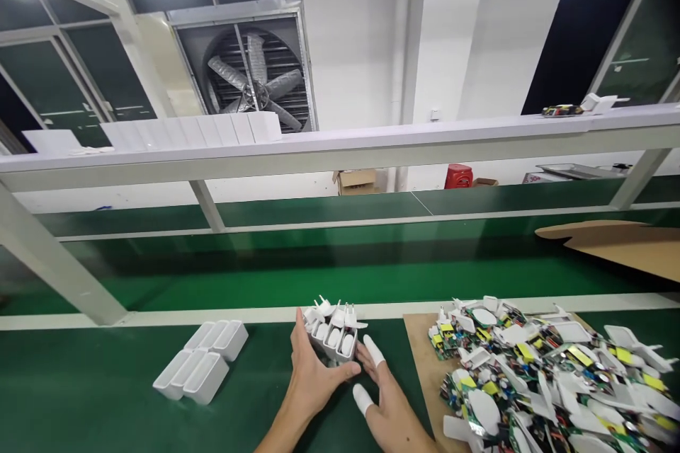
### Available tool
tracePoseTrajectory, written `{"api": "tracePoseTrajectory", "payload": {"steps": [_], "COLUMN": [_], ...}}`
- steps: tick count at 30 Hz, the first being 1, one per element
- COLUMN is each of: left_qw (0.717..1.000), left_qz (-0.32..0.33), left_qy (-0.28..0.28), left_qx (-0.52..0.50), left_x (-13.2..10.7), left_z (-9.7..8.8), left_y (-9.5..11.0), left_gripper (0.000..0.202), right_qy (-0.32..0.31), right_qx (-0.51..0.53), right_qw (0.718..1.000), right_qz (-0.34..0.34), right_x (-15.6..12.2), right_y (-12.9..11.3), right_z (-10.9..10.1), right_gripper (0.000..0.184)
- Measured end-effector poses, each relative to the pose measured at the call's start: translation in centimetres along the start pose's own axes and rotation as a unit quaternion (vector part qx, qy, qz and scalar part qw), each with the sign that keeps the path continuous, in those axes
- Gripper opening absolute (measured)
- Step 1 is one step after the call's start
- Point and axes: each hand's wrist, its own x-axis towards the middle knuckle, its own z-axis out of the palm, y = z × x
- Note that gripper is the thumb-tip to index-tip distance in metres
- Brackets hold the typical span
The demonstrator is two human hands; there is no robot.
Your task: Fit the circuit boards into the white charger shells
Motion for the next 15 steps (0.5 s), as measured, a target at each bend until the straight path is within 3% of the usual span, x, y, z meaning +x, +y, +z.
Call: {"api": "tracePoseTrajectory", "payload": {"steps": [5,9,12,15], "left_qw": [0.996,0.989,0.988,0.985], "left_qz": [0.002,0.040,0.035,0.006], "left_qy": [0.047,0.066,0.070,0.091], "left_qx": [0.069,0.122,0.134,0.144], "left_x": [0.2,1.1,3.8,8.4], "left_z": [1.3,1.9,2.2,2.9], "left_y": [0.8,0.8,1.0,1.8], "left_gripper": [0.144,0.130,0.126,0.122], "right_qy": [0.004,0.039,0.089,0.115], "right_qx": [-0.076,-0.159,-0.216,-0.241], "right_qw": [0.997,0.985,0.968,0.959], "right_qz": [0.003,-0.061,-0.095,-0.089], "right_x": [-0.6,-1.1,-1.3,-1.1], "right_y": [1.6,3.5,3.3,1.7], "right_z": [0.0,0.5,1.5,2.1], "right_gripper": [0.076,0.085,0.096,0.102]}}
